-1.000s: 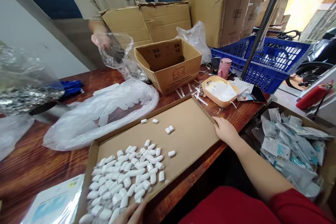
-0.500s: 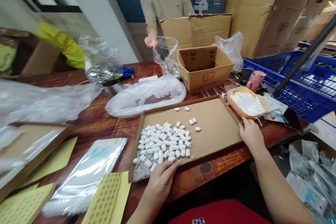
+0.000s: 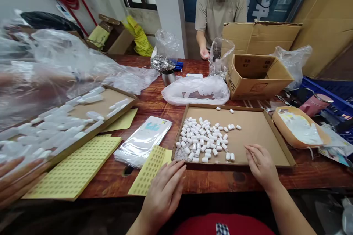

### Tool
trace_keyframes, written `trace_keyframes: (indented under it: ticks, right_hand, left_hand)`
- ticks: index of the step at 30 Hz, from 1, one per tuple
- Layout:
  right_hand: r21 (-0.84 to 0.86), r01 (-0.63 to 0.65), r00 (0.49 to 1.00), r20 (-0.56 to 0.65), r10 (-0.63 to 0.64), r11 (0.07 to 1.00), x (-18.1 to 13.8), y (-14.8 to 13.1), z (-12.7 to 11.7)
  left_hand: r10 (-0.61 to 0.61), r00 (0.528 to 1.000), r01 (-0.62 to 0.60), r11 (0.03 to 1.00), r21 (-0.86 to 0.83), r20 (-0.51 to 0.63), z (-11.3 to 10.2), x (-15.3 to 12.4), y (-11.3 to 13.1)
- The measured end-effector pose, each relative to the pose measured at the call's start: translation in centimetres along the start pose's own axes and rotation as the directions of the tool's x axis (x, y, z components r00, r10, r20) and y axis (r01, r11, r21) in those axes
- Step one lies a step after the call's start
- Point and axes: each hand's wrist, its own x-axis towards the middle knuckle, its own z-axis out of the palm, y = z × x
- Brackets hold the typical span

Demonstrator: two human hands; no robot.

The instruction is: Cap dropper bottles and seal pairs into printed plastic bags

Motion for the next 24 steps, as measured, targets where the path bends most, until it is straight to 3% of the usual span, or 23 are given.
trace_keyframes:
  ticks: [4,6,7,9,11,14,17,18,20,22,24]
  right_hand:
    - [-0.117,0.013,0.988,-0.150,-0.031,0.993,-2.0,1.5,-2.3]
    - [-0.217,-0.132,0.954,-0.294,0.064,0.967,-4.5,3.8,-4.5]
    - [-0.263,-0.268,0.910,-0.386,0.154,0.927,-6.3,5.2,-5.8]
    - [-0.299,-0.628,0.730,-0.547,0.410,0.718,-11.1,8.5,-8.9]
    - [-0.308,-0.834,0.542,-0.613,0.575,0.458,-17.4,11.3,-12.3]
    - [-0.308,-0.944,0.286,-0.585,0.759,0.118,-27.7,12.5,-16.8]
    - [-0.322,-0.945,0.127,-0.512,0.849,-0.053,-35.2,10.5,-18.8]
    - [-0.327,-0.942,0.104,-0.501,0.859,-0.077,-36.7,9.6,-19.0]
    - [-0.337,-0.939,0.110,-0.481,0.870,-0.068,-38.1,8.2,-18.6]
    - [-0.346,-0.938,0.170,-0.429,0.887,0.013,-37.5,7.2,-17.4]
    - [-0.345,-0.926,0.265,-0.315,0.911,0.150,-35.3,6.7,-15.1]
  left_hand:
    - [0.061,0.996,-0.057,0.996,-0.067,0.060,0.9,0.6,1.5]
    - [0.156,0.980,-0.139,0.981,-0.138,0.122,1.8,1.2,2.4]
    - [0.216,0.964,-0.188,0.966,-0.179,0.154,2.2,1.5,2.8]
    - [0.347,0.915,-0.290,0.921,-0.260,0.207,3.1,2.2,3.4]
    - [0.471,0.850,-0.387,0.862,-0.328,0.235,4.3,3.2,3.9]
    - [0.614,0.753,-0.498,0.767,-0.404,0.238,6.4,5.6,5.1]
    - [0.741,0.636,-0.598,0.649,-0.469,0.214,8.7,8.4,8.1]
    - [0.777,0.596,-0.633,0.609,-0.479,0.200,9.4,9.3,9.6]
    - [0.832,0.525,-0.693,0.541,-0.476,0.180,11.0,11.1,12.8]
    - [0.869,0.461,-0.742,0.488,-0.459,0.179,12.7,12.7,16.3]
    - [0.884,0.416,-0.769,0.467,-0.437,0.213,14.6,14.1,19.4]
